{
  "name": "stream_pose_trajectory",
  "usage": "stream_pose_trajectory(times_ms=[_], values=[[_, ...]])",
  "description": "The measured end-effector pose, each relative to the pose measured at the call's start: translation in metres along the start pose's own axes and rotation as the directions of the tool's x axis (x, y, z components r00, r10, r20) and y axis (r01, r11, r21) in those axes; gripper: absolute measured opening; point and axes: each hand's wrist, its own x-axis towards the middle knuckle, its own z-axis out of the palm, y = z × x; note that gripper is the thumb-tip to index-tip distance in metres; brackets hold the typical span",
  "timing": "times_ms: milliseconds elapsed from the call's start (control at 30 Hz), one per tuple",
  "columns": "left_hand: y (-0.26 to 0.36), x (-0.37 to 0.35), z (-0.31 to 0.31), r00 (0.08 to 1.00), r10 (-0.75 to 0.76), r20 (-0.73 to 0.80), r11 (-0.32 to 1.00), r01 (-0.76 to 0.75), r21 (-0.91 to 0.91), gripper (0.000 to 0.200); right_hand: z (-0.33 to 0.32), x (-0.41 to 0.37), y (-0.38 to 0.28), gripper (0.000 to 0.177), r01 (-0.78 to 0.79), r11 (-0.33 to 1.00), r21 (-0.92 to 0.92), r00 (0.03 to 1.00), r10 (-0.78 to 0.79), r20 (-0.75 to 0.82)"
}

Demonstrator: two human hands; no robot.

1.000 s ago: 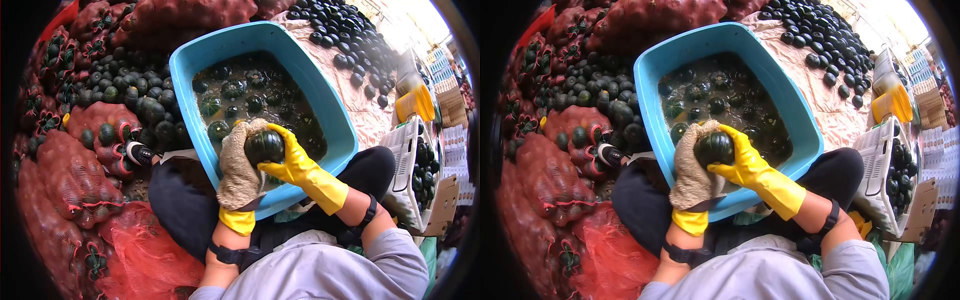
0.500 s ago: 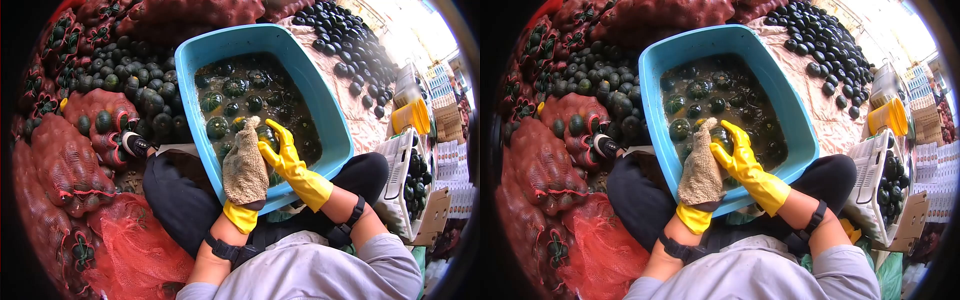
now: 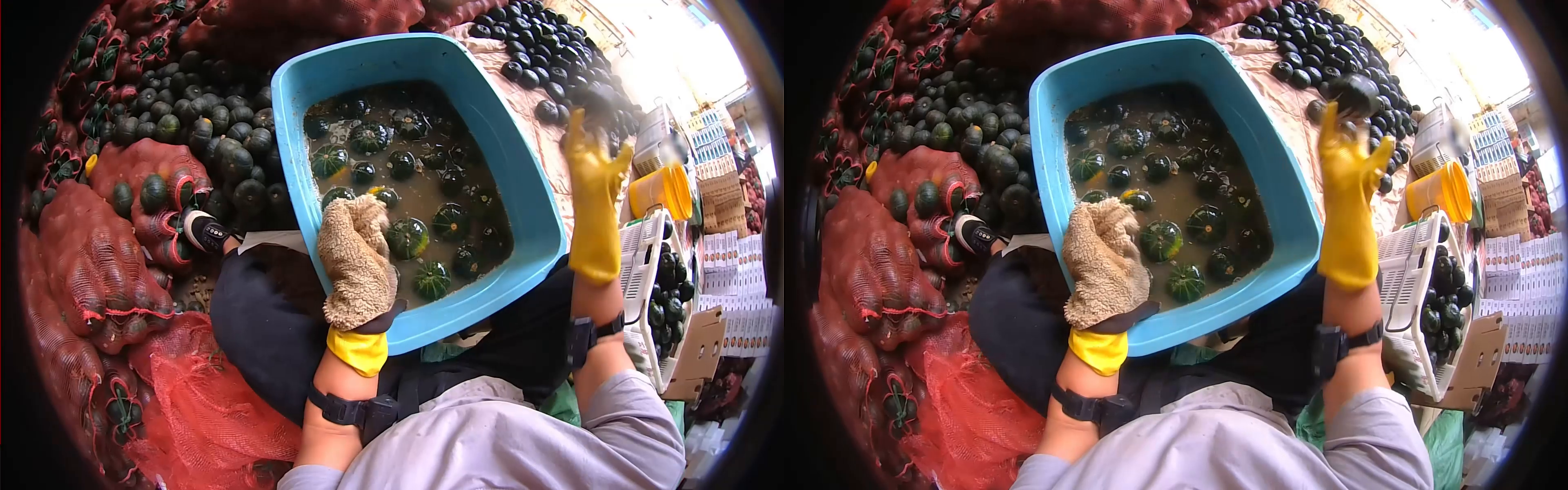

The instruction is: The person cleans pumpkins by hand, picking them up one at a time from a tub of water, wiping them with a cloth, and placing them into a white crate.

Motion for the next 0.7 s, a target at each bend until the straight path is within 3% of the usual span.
stream_pose_trajectory(times_ms=[33,67,100,133,167,200,233,267,300,367,433,500,533,567,600,633,667,700], values=[[-0.006,-0.005,0.002,0.982,0.185,-0.043,0.966,-0.174,0.191,0.027,-0.012,0.029,-0.007,0.052,0.206,0.869,-0.45,0.974,-0.137,0.182],[-0.008,-0.004,0.007,0.991,0.069,-0.117,0.998,-0.07,-0.007,0.032,-0.023,0.057,-0.015,0.047,0.442,0.516,-0.734,0.897,-0.266,0.354],[-0.01,-0.002,0.009,0.985,-0.062,-0.163,0.977,0.027,-0.209,0.039,-0.029,0.037,0.007,0.048,0.302,0.552,-0.777,0.935,-0.013,0.354],[-0.015,0.001,0.006,0.982,-0.083,-0.169,0.975,0.045,-0.217,0.039,-0.034,0.016,0.029,0.049,0.156,0.519,-0.84,0.908,0.259,0.328],[-0.019,0.004,0.002,0.979,-0.104,-0.176,0.972,0.063,-0.225,0.039,-0.038,-0.005,0.052,0.05,0.053,0.427,-0.903,0.822,0.495,0.282],[-0.017,0.008,0.002,0.974,-0.158,-0.163,0.959,0.111,-0.262,0.039,-0.008,-0.044,0.071,0.069,0.339,-0.34,-0.877,0.787,0.613,0.066],[-0.016,0.011,0.001,0.966,-0.21,-0.15,0.942,0.159,-0.296,0.039,-0.055,-0.045,0.097,0.078,0.517,-0.475,-0.713,0.726,0.684,0.07],[-0.028,0.008,0.0,0.988,-0.064,-0.142,0.987,0.042,-0.158,0.042,-0.101,-0.048,0.122,0.088,0.676,-0.544,-0.497,0.658,0.75,0.073],[-0.026,0.011,0.0,0.984,-0.117,-0.134,0.969,0.084,-0.232,0.039,-0.113,-0.06,0.147,0.092,0.748,-0.628,-0.215,0.653,0.754,0.07],[-0.021,0.012,-0.003,0.967,-0.228,-0.113,0.913,0.171,-0.371,0.036,-0.12,-0.045,0.166,0.096,0.61,-0.638,-0.47,0.688,0.721,-0.087],[-0.028,0.009,-0.005,0.981,-0.161,-0.111,0.959,0.129,-0.25,0.035,-0.129,-0.028,0.182,0.094,0.374,-0.618,-0.692,0.667,0.698,-0.262],[-0.033,0.012,-0.009,0.992,-0.076,-0.099,0.99,0.063,-0.129,0.035,-0.11,-0.035,0.158,0.081,-0.093,-0.216,-0.972,0.564,0.793,-0.231],[-0.032,0.008,-0.014,0.984,0.177,0.023,0.92,-0.174,0.351,0.035,-0.129,-0.028,0.156,0.077,-0.267,-0.058,-0.962,0.441,0.881,-0.175],[-0.032,0.011,-0.015,0.997,0.073,-0.006,0.977,-0.07,0.2,0.037,-0.159,-0.016,0.155,0.073,-0.446,0.07,-0.892,0.323,0.943,-0.087],[-0.032,0.014,-0.014,0.999,-0.038,-0.019,0.998,0.039,0.04,0.041,-0.159,-0.019,0.15,0.069,-0.597,0.152,-0.788,0.275,0.961,-0.024],[-0.03,0.018,-0.011,0.989,-0.149,-0.011,0.982,0.147,-0.119,0.047,-0.159,-0.021,0.144,0.065,-0.735,0.197,-0.649,0.226,0.973,0.04],[-0.013,0.025,0.0,0.93,-0.362,-0.068,0.861,0.306,-0.407,0.036,-0.116,-0.041,0.129,0.061,-0.827,0.234,-0.512,0.239,0.969,0.058],[-0.024,0.034,0.001,0.968,-0.251,-0.018,0.945,0.24,-0.222,0.038,-0.081,-0.059,0.121,0.056,-0.894,0.265,-0.361,0.254,0.964,0.078]])
